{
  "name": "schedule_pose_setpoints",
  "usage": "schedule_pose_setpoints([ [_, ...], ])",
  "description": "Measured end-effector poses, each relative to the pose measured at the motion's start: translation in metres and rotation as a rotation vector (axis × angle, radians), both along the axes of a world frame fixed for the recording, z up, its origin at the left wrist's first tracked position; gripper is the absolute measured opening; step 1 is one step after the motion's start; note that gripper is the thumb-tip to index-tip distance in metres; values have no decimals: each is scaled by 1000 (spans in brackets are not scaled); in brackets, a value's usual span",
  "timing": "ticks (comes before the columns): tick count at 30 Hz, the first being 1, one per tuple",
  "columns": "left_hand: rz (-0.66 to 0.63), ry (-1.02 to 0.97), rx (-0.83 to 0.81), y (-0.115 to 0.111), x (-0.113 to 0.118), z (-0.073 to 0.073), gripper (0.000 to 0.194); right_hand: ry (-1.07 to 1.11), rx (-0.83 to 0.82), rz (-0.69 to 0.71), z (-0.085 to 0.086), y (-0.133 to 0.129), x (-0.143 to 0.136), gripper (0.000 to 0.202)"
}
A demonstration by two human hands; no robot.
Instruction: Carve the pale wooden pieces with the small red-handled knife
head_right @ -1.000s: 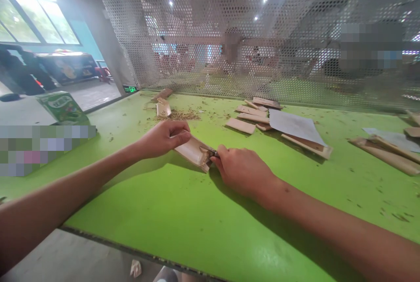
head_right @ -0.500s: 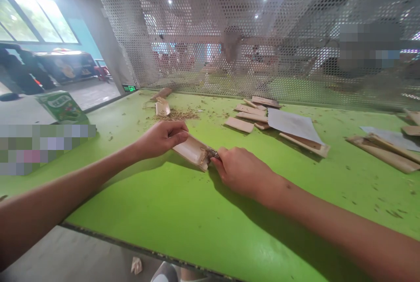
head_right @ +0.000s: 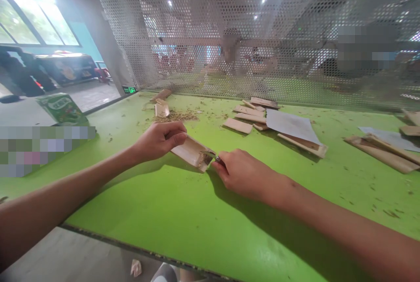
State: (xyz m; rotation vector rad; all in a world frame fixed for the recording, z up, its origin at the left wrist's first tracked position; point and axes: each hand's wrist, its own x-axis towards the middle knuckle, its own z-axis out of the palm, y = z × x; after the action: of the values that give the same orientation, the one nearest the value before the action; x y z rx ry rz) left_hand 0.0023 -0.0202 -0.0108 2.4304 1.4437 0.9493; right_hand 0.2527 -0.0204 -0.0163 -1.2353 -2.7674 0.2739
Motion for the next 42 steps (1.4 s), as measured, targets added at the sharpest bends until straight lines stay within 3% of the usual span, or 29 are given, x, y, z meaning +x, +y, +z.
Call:
schedule_pose_setpoints([
  [9, -33, -8, 23, -1, -1, -1, 26, -27, -36, 17, 1, -1, 2, 42],
  [19, -49, 7, -7, 1, -2, 2, 26, -6, -223, 55, 10, 7, 5, 44],
  [27, -31, 27, -126, 8, -4, 0, 27, -76, 195, 17, -3, 3, 0, 37],
  [42, 26, 56, -117, 4, 1, 5, 24, -135, 216, -36, -5, -2, -10, 39],
])
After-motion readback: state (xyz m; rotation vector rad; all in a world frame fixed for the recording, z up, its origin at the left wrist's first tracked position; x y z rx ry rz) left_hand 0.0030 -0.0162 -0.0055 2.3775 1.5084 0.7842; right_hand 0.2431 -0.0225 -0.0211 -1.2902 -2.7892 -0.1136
